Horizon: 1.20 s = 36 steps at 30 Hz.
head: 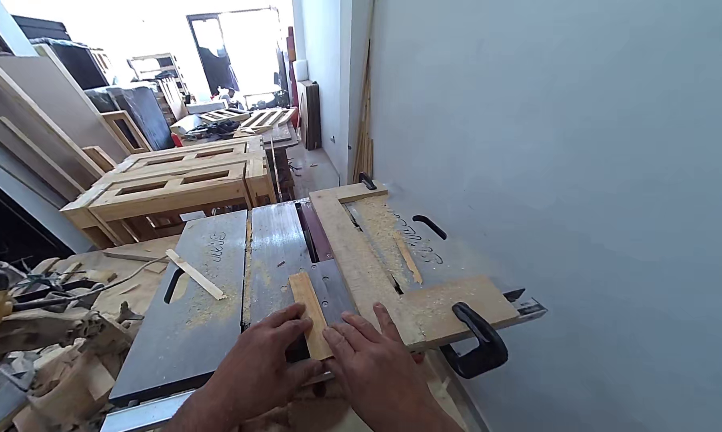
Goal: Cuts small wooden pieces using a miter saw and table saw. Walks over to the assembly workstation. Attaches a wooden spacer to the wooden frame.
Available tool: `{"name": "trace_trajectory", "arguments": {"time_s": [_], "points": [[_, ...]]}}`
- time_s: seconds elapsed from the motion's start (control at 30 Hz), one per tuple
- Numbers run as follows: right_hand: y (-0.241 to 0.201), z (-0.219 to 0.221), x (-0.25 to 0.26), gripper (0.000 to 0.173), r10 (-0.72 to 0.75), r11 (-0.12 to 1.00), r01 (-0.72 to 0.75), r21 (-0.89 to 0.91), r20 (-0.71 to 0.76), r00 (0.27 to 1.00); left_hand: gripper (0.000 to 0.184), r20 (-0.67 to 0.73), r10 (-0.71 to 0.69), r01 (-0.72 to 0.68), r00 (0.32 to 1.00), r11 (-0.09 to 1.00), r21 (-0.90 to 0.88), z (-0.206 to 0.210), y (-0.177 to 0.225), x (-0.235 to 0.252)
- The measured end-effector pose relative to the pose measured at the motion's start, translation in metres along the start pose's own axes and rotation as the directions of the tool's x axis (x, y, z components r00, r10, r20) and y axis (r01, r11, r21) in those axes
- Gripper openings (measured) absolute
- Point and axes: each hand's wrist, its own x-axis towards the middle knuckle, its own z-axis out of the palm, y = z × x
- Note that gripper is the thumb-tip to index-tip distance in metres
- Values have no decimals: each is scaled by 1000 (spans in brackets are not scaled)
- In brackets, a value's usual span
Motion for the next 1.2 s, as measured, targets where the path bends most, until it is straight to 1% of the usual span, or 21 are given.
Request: {"name": "trace_trajectory", "arguments": {"time_s": [0.03,0.1,0.2,0.27,0.4,0.53,0.67,0.73,0.87,1.0,1.2], "points": [[2,-1,0,37,13,1000,-13,7,4,1000,60,-11,17,-17,1000,1000,-2,1,-2,4],[8,-7,-1,41,57,998,-55,36,-50,997,58,-30,44,-44,999,999,-8,1,-9,11],[27,-17,-2,42,162,984,-150,91,-145,976,55,-53,66,-68,996,997,-38,3,-24,19],[43,-18,-1,44,218,973,-199,120,-182,959,53,-84,91,-95,992,994,-50,4,-32,26],[65,-5,-5,53,276,940,-215,265,-218,936,54,-98,97,-102,990,994,-39,5,-42,39],[66,6,-8,55,234,955,-168,243,-278,932,50,-114,111,-117,987,992,-56,7,-47,47],[64,9,-8,57,209,970,-157,187,-298,931,49,-99,107,-112,989,993,-46,7,-50,53],[64,9,-10,58,193,975,-145,170,-311,931,48,-113,111,-116,987,993,-36,8,-50,54],[65,10,-11,60,173,979,-127,162,-319,932,47,-152,133,-139,979,990,-29,12,-51,55],[65,11,-11,60,168,980,-122,157,-321,932,48,-139,123,-128,983,991,-29,10,-52,56],[66,12,-13,60,155,981,-106,164,-325,933,46,-164,122,-127,979,992,-18,12,-51,57]]}}
